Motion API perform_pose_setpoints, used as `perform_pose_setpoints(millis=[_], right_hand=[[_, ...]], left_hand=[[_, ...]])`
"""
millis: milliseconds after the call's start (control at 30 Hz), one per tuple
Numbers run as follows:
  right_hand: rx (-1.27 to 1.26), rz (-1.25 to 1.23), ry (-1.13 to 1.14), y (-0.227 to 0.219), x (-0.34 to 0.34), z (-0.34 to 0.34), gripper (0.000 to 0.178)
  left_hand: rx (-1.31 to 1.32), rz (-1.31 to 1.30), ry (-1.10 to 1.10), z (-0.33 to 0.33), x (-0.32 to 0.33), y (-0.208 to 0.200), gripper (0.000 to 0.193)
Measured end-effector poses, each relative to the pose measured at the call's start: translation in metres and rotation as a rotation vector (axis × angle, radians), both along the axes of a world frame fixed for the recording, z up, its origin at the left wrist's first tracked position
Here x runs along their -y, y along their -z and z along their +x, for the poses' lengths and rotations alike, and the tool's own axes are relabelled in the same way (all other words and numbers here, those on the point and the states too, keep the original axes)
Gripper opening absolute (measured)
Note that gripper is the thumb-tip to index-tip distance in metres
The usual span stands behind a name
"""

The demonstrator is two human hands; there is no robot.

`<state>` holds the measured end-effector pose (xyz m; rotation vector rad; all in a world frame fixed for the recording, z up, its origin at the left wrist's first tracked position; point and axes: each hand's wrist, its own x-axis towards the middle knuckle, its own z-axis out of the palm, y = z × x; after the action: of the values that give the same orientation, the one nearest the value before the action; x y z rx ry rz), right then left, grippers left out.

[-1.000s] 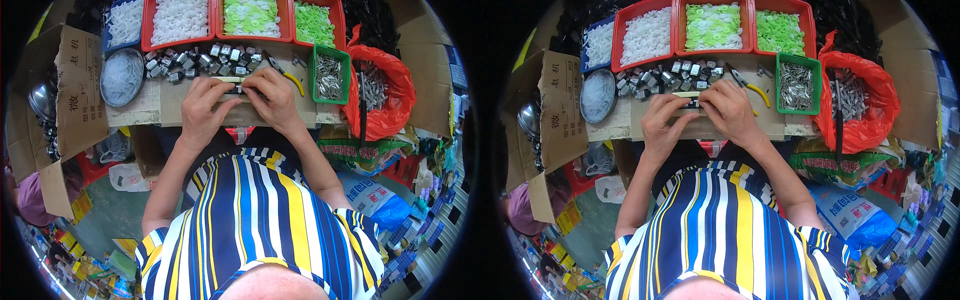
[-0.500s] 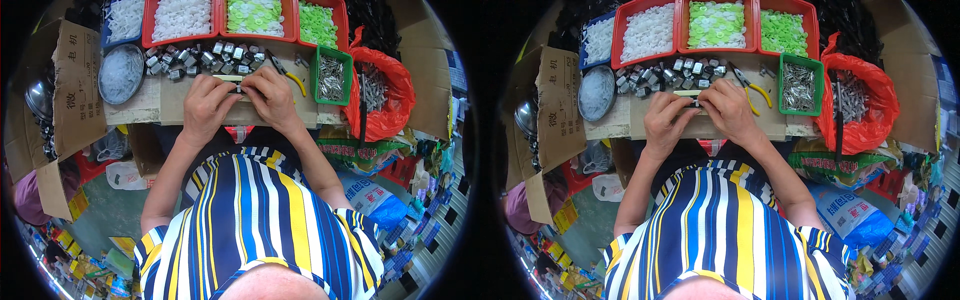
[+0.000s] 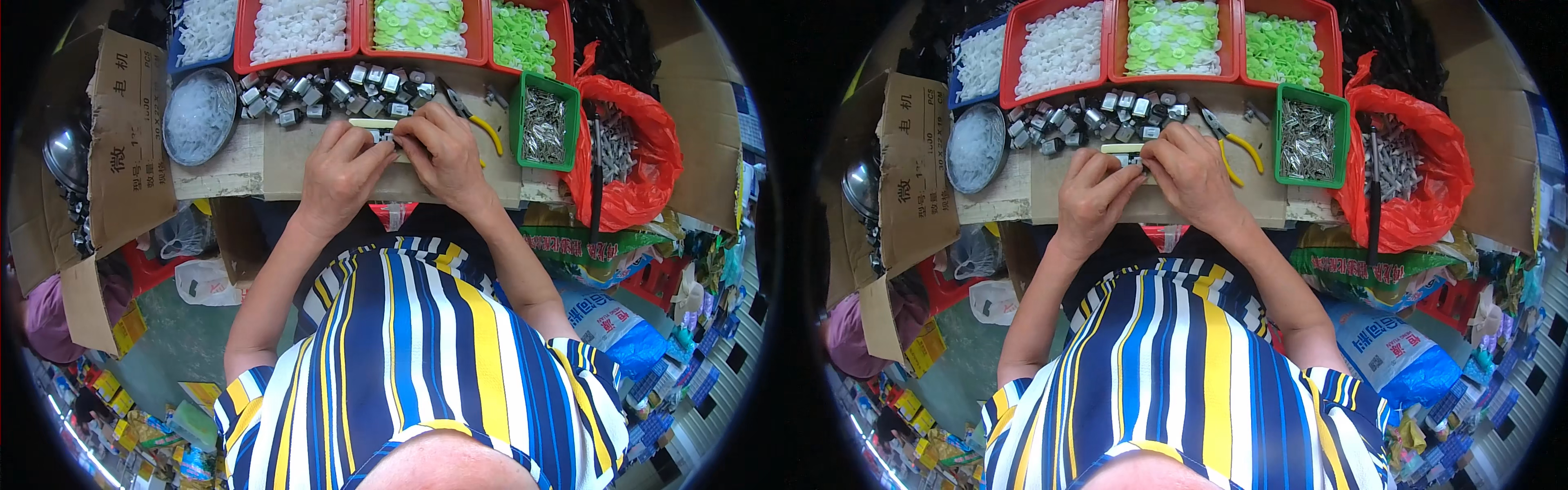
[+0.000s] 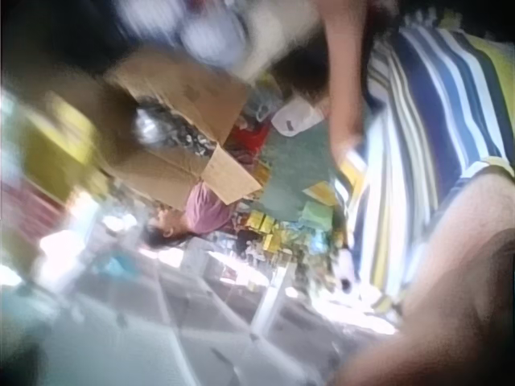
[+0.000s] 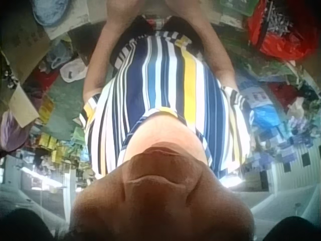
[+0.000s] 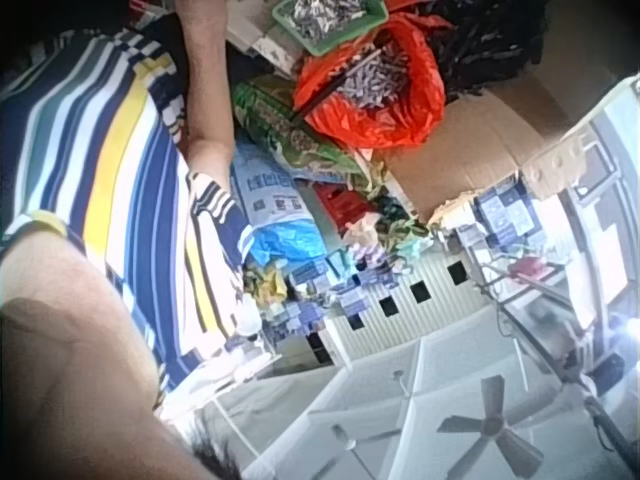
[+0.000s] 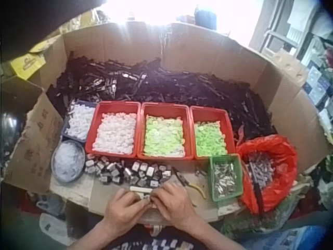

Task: Assembling small plastic and metal parts into a housing on a workshop bench using a jig and pliers.

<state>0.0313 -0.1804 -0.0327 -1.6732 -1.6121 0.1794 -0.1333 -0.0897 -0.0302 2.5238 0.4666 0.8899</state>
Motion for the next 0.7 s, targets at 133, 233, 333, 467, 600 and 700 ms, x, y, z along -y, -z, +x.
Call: perform_pose_setpoints(millis=[133, 233, 333, 467, 600, 700], right_hand=[[-0.035, -0.007, 0.004, -0.002, 0.001, 0.003, 0.011], [-0.092, -0.012, 0.016, -0.011, 0.008, 0.012, 0.011], [-0.05, -0.031, 0.172, -0.036, 0.028, 0.042, 0.011], [0.119, -0.102, 0.422, -0.045, 0.063, 0.092, 0.014], [0.227, -0.31, 0.502, -0.038, 0.085, 0.113, 0.015], [0.298, -0.325, 0.481, -0.033, 0.082, 0.114, 0.014]], left_hand=[[-0.02, -0.017, 0.011, 0.002, 0.0, -0.003, 0.016], [-0.044, -0.031, 0.011, 0.003, 0.001, -0.007, 0.015], [-0.067, -0.082, 0.021, 0.002, -0.001, -0.012, 0.018], [-0.07, -0.188, 0.029, 0.002, -0.01, -0.024, 0.021], [0.01, -0.099, 0.039, 0.02, -0.033, -0.039, 0.021], [-0.011, -0.052, 0.063, 0.046, -0.056, -0.043, 0.018]])
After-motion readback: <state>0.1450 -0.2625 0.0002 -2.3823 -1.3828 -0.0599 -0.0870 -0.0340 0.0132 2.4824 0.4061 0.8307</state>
